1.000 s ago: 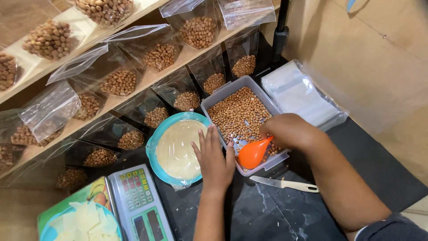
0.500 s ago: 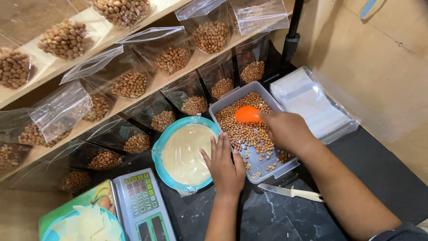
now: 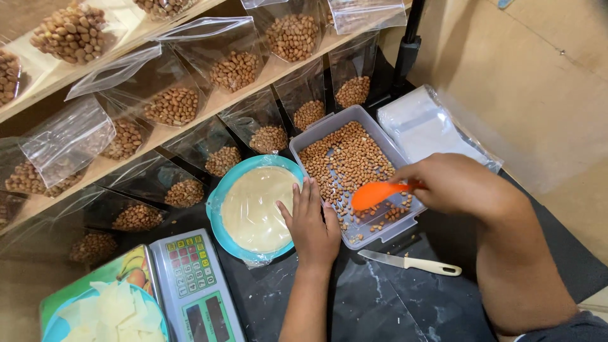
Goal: The person is sorting peanuts and preparing small packets, possibly for sale or storage.
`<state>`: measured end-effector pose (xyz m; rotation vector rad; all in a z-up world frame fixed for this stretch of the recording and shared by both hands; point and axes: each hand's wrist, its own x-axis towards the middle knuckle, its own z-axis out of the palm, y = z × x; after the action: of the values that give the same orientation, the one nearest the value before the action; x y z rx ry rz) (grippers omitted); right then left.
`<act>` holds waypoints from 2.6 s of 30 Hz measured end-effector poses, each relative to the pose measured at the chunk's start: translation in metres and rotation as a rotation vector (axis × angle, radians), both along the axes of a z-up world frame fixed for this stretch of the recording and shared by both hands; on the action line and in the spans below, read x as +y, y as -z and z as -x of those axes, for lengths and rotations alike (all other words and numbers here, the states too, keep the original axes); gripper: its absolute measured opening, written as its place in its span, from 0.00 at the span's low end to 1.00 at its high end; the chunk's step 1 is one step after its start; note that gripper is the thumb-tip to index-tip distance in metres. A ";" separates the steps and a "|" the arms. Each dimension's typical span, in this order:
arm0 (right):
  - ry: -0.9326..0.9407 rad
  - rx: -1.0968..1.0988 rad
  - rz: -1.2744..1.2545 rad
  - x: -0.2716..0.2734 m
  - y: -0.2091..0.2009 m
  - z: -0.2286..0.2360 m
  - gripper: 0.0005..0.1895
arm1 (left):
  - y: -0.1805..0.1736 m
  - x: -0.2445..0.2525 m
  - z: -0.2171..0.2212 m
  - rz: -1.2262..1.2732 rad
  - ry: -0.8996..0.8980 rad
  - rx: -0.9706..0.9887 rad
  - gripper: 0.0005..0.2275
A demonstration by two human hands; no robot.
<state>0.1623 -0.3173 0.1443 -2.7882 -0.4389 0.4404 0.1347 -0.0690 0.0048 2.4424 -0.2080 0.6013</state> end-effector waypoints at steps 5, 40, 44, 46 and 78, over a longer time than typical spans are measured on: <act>0.094 -0.161 -0.024 -0.002 0.009 -0.009 0.21 | 0.001 0.000 0.000 -0.010 -0.005 0.005 0.24; 0.020 -0.253 0.004 0.018 0.033 -0.020 0.25 | 0.003 0.001 -0.001 -0.018 -0.004 -0.005 0.24; 0.045 -0.178 0.047 0.009 0.017 -0.011 0.21 | 0.002 0.001 -0.001 -0.011 -0.004 -0.007 0.24; 0.045 -0.179 0.035 0.006 0.014 -0.009 0.20 | 0.003 0.001 -0.001 -0.012 -0.003 -0.006 0.24; -0.054 -0.081 -0.097 0.002 0.014 -0.006 0.19 | 0.004 0.001 -0.003 -0.005 -0.006 -0.006 0.23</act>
<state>0.1685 -0.3153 0.1301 -2.7125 -0.5394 0.3101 0.1375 -0.0679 0.0004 2.4476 -0.2047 0.6117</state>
